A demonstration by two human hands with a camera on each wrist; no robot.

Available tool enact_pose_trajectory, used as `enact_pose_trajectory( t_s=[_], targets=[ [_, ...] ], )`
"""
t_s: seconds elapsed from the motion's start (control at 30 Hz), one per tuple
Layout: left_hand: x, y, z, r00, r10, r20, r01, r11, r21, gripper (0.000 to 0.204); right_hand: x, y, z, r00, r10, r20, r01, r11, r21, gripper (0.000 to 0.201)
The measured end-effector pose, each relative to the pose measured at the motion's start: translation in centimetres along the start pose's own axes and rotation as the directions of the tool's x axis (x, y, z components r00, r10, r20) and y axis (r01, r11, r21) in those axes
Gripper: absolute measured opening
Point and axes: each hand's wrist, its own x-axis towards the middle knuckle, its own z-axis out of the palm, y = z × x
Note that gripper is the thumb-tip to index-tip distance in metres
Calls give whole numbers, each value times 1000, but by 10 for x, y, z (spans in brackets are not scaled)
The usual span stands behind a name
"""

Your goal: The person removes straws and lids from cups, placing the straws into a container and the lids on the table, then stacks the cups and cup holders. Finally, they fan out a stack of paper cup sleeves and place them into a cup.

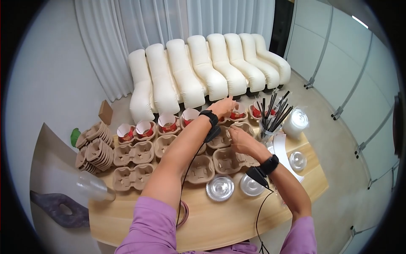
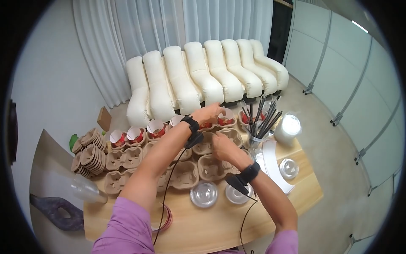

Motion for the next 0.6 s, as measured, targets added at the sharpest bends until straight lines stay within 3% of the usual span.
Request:
enact_pose_trajectory(
  t_s=[0.03, 0.17, 0.23, 0.27, 0.33, 0.37, 0.47, 0.53, 0.6],
  targets=[
    [3, -4, 4, 1000, -12, 25, 13, 999, -36, 44, 9, 11, 7, 994, -109, 8, 109, 987, -122, 40],
    [10, -10, 11, 998, 56, 32, -56, 998, -20, 46, 33, 36, 40, 988, -14, -154, -2, 994, -108, 31],
    [12, -16, 14, 997, 80, 19, -78, 992, -101, 40, 39, 38, 45, 918, -94, -386, 33, 986, -162, 23],
    [14, -18, 15, 997, 79, 16, -77, 992, -104, 40, 40, 36, 39, 919, -96, -382, 34, 986, -165, 23],
    [18, -23, 19, 996, 84, 30, -80, 989, -125, 30, 42, 32, 27, 982, 125, -143, -124, 992, 13, 23],
    [19, -24, 23, 996, 81, 31, -76, 989, -130, 30, 44, 35, 31, 983, 123, -137, -123, 992, 13, 23],
    [26, -25, 30, 997, 76, -34, -81, 980, -179, 24, 50, 50, 42, 974, 32, -224, -47, 997, -64, 22],
    [25, -22, 31, 990, 61, -128, -80, 986, -143, 25, 52, 56, 45, 923, -188, -335, 131, 974, -184, 17],
    [22, -16, 25, 991, 69, -118, -86, 986, -144, 26, 53, 55, 47, 946, -142, -291, 89, 978, -189, 20]
  ],
)
